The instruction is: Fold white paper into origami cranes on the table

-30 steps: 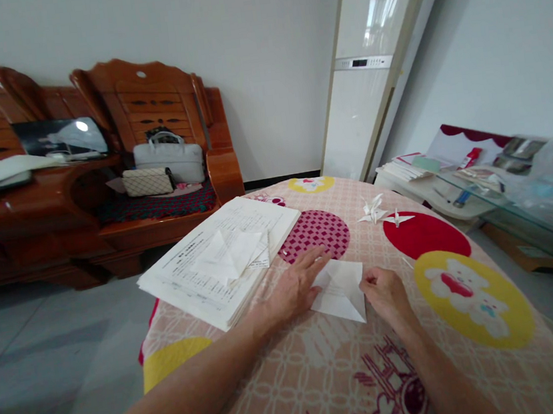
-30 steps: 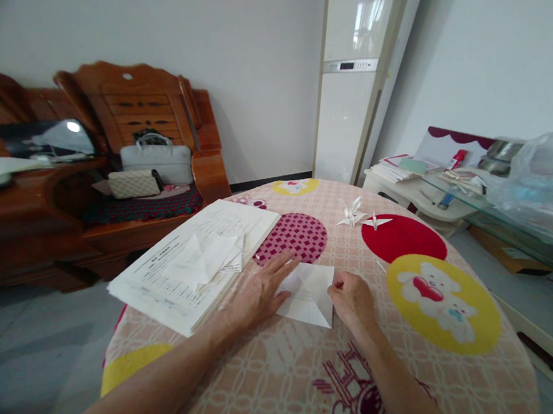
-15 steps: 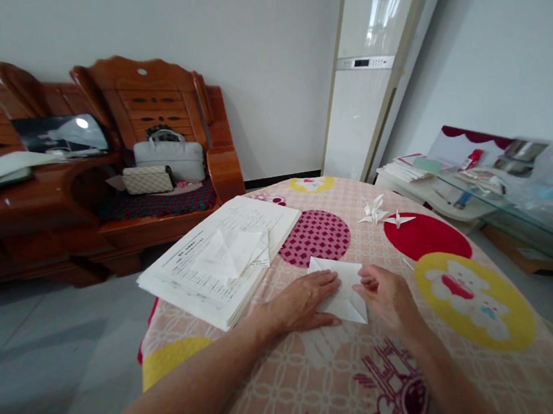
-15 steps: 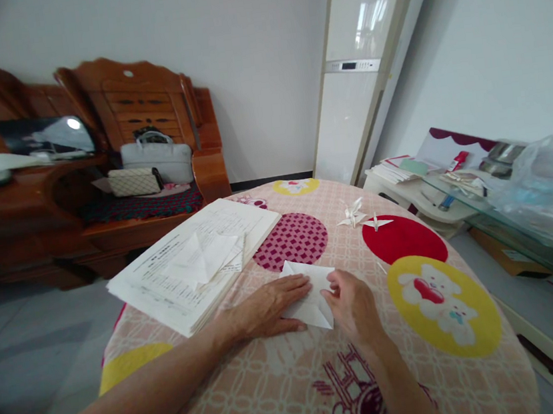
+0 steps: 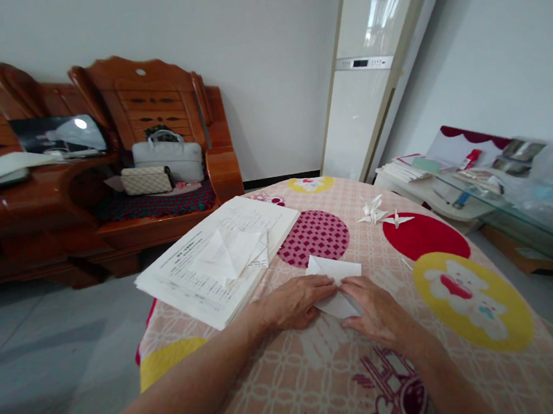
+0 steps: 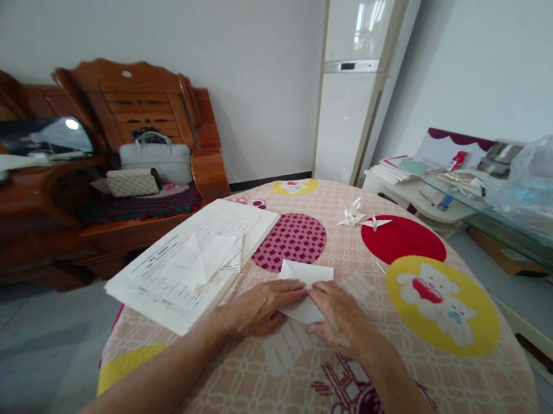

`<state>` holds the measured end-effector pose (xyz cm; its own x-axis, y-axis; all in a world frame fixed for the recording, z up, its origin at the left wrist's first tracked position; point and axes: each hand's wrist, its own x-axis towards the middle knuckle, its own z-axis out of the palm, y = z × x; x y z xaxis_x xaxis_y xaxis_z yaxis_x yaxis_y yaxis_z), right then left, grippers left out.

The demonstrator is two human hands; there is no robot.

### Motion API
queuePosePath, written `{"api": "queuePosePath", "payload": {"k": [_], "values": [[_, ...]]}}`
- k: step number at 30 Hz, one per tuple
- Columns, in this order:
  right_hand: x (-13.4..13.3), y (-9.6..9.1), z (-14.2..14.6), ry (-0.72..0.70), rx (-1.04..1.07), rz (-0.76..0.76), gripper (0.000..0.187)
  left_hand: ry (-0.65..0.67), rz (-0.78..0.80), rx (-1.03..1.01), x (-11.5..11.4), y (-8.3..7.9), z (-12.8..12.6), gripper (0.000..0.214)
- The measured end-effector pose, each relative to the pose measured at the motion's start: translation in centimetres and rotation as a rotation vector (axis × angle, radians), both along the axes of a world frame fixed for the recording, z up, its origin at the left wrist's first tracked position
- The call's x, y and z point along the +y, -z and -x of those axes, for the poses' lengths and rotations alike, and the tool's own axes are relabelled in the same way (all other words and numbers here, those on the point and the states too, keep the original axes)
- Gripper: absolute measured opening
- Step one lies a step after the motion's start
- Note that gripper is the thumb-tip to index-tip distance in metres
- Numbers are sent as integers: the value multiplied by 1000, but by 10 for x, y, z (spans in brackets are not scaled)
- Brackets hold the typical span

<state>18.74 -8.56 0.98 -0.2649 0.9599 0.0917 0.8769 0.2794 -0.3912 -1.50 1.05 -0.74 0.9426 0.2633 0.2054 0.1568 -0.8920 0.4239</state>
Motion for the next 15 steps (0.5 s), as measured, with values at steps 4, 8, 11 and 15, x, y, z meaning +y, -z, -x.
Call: {"api": "queuePosePath", "payload": {"k": [4,8,11,15], "values": [[1,2,-1,13,0,2,37,-33,80,-66,10,1,6,39],[3,5,-3,7,31,-11,38,-65,149,-111,16,1,10,31],[4,6,-6,1,77,-42,35,-55,221,-109,16,-6,11,29],[1,0,-8,32,269,-1,27,-75,331,-119,11,-21,15,24]]}}
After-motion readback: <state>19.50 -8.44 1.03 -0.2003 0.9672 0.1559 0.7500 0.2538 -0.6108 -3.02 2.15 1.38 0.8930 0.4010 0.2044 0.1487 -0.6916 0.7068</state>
